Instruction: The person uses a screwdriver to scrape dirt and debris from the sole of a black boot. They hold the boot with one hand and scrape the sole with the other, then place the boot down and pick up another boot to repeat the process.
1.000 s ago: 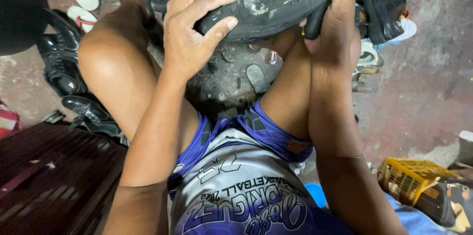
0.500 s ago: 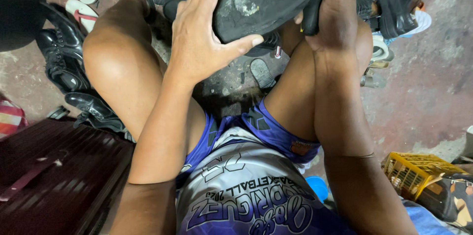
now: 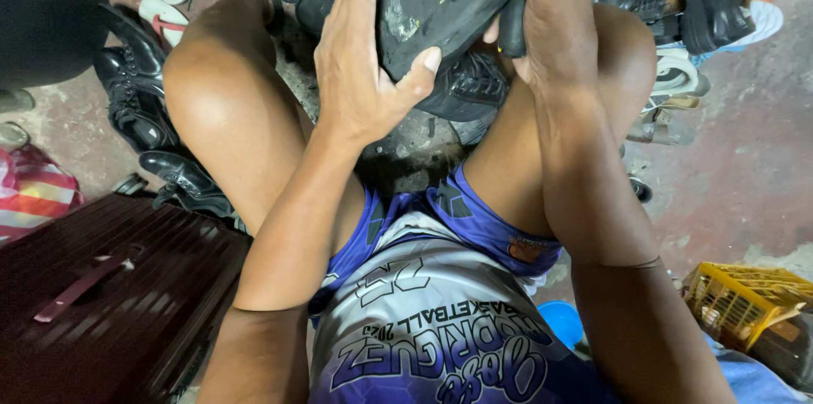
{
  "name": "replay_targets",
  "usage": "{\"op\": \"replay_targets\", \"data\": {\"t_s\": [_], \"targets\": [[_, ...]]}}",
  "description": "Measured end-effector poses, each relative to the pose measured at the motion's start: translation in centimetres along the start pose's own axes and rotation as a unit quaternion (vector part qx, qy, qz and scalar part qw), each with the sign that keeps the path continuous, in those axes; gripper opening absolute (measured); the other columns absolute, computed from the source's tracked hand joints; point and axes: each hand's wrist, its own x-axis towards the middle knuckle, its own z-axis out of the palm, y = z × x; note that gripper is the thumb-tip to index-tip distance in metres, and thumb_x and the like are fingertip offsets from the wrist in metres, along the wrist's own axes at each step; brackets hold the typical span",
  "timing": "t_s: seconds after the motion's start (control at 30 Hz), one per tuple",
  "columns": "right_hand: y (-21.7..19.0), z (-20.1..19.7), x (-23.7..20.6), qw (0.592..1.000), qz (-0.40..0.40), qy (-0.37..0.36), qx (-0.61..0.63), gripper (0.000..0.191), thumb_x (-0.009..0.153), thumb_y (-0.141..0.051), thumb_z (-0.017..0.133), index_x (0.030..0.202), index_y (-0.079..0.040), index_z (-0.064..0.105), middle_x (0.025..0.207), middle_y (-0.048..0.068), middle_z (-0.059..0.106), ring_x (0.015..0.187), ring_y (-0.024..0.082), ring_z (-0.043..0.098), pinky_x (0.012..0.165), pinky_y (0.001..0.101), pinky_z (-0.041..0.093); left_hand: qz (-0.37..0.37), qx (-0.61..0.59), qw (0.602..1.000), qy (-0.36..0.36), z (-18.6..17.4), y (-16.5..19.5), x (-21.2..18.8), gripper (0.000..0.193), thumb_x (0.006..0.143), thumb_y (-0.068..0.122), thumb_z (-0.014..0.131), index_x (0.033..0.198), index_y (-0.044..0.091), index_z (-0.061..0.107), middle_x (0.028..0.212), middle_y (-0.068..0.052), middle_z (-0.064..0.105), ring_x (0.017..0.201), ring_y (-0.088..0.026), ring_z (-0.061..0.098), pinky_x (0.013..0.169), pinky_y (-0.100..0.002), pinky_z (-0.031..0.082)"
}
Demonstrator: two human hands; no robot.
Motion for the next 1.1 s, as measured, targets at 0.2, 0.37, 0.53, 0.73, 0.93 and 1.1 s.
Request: {"op": "replay_targets", "data": {"t_s": [0.2,0.37,0.53,0.73,0.93,1.1], "targets": [[0.2,0.8,0.1,0.997,-0.037,0.026,-0.068,0.02,0.114,-0.018,0.062,0.108,0.001,0.066,0.083,0.008,0.068,0.058,0.015,0.061,0.048,0.0264,0.044,0.02,0.013,0.999,0.025,0.7,-0.4,-0.5,0.071,0.107,0.056,0.05,0.148,-0.001,0.045,0.141,-0.02,0.059,0.127,-0.035,0.061,0.114,-0.039,0.048],[0.4,0.4,0.1,0.993,-0.027,0.066,-0.094,0.018,0.108,-0.019,0.064,0.111,-0.002,0.067,0.089,0.006,0.07,0.062,0.014,0.064,0.051,0.0286,0.049,0.031,-0.007,0.999,0.004,0.5,-0.7,-0.5,0.064,0.11,0.05,0.045,0.148,-0.002,0.044,0.141,-0.021,0.059,0.125,-0.036,0.06,0.113,-0.04,0.048],[0.4,-0.1,-0.1,0.994,-0.017,0.064,-0.092,0.019,0.11,-0.019,0.063,0.108,-0.001,0.067,0.087,0.006,0.068,0.06,0.015,0.061,0.051,0.0293,0.047,0.029,-0.017,0.999,-0.032,-0.5,-0.7,-0.2,0.058,0.111,0.042,0.046,0.149,-0.002,0.045,0.138,-0.023,0.06,0.125,-0.039,0.06,0.112,-0.041,0.047],[-0.1,1.1,-0.3,0.998,0.0,0.034,-0.048,0.02,0.114,-0.019,0.058,0.107,-0.002,0.065,0.087,0.006,0.067,0.061,0.012,0.061,0.053,0.0261,0.046,0.02,-0.021,0.999,-0.016,-1.3,0.0,0.0,0.044,0.112,0.029,0.051,0.144,0.0,0.05,0.129,-0.02,0.062,0.117,-0.037,0.061,0.106,-0.04,0.048],[-0.4,3.2,-0.6,0.997,0.043,0.063,0.001,0.014,0.108,-0.016,0.055,0.11,-0.003,0.061,0.096,0.001,0.066,0.08,0.009,0.066,0.071,0.0269,0.056,0.03,-0.052,0.996,0.066,-1.8,-0.3,0.0,0.019,0.112,0.013,0.053,0.127,0.006,0.063,0.099,-0.011,0.059,0.096,-0.025,0.061,0.089,-0.031,0.049],[0.4,2.7,-0.6,0.999,0.02,0.041,0.023,0.014,0.111,-0.014,0.055,0.115,-0.003,0.062,0.101,0.004,0.068,0.088,0.013,0.067,0.076,0.0324,0.057,-0.09,-0.19,0.977,0.033,-1.3,-1.2,0.6,0.018,0.11,0.015,0.064,0.123,0.003,0.069,0.098,-0.005,0.06,0.084,-0.014,0.056,0.082,-0.029,0.049]]}}
